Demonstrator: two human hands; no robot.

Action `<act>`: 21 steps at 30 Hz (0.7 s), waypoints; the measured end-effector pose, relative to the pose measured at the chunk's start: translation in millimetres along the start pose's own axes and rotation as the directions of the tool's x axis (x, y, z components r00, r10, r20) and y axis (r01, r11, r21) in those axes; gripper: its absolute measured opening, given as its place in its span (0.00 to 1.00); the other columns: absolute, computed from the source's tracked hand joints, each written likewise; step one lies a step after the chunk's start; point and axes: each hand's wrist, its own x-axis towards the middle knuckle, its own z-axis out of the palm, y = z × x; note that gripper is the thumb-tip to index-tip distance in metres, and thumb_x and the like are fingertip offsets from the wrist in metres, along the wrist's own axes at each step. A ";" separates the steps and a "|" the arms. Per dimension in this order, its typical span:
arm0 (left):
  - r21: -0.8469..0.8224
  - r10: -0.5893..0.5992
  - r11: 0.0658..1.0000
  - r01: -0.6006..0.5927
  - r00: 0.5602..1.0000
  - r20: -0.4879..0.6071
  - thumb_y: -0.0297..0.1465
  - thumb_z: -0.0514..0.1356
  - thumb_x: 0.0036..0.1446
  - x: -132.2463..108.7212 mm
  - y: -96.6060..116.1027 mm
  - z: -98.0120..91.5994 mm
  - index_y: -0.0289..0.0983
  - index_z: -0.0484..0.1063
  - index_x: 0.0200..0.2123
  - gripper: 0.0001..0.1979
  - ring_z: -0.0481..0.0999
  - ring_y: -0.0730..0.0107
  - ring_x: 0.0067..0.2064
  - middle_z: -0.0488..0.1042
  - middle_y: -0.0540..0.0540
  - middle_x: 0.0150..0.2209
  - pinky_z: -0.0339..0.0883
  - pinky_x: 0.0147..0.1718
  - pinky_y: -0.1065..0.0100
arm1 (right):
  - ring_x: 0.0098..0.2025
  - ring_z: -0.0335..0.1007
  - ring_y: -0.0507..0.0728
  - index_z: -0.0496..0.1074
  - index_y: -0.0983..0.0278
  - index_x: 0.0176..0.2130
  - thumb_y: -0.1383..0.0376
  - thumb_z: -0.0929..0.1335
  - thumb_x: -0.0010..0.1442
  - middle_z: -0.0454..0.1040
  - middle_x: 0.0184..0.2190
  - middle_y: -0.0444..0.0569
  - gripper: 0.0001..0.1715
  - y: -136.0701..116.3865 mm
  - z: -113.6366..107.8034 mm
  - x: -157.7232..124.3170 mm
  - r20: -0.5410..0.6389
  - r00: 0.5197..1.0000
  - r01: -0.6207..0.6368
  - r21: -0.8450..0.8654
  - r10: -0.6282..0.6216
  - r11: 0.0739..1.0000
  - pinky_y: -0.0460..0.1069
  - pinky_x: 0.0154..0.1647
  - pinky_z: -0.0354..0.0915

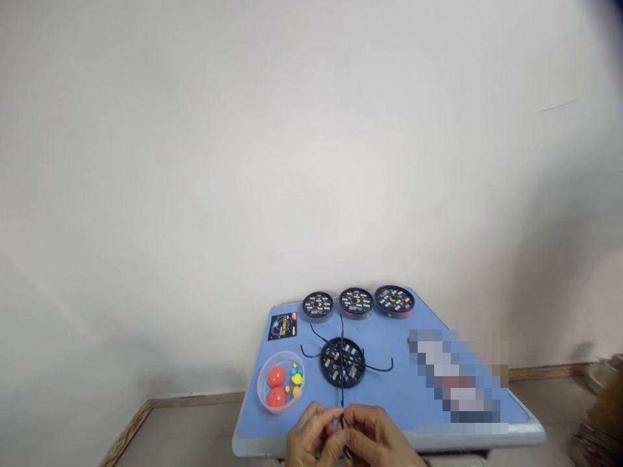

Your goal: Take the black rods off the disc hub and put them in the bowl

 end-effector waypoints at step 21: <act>-0.301 -0.271 0.913 0.275 0.961 0.057 0.38 0.62 0.57 -17.4 23.2 -9.2 0.36 0.69 0.35 0.11 0.70 0.76 0.25 0.70 0.52 0.26 0.67 0.25 0.73 | 0.30 0.63 0.51 0.73 0.64 0.37 0.59 0.70 0.57 0.71 0.29 0.44 0.11 -5.2 14.1 -32.3 -0.204 0.949 0.175 -0.291 -0.240 0.941 0.46 0.33 0.64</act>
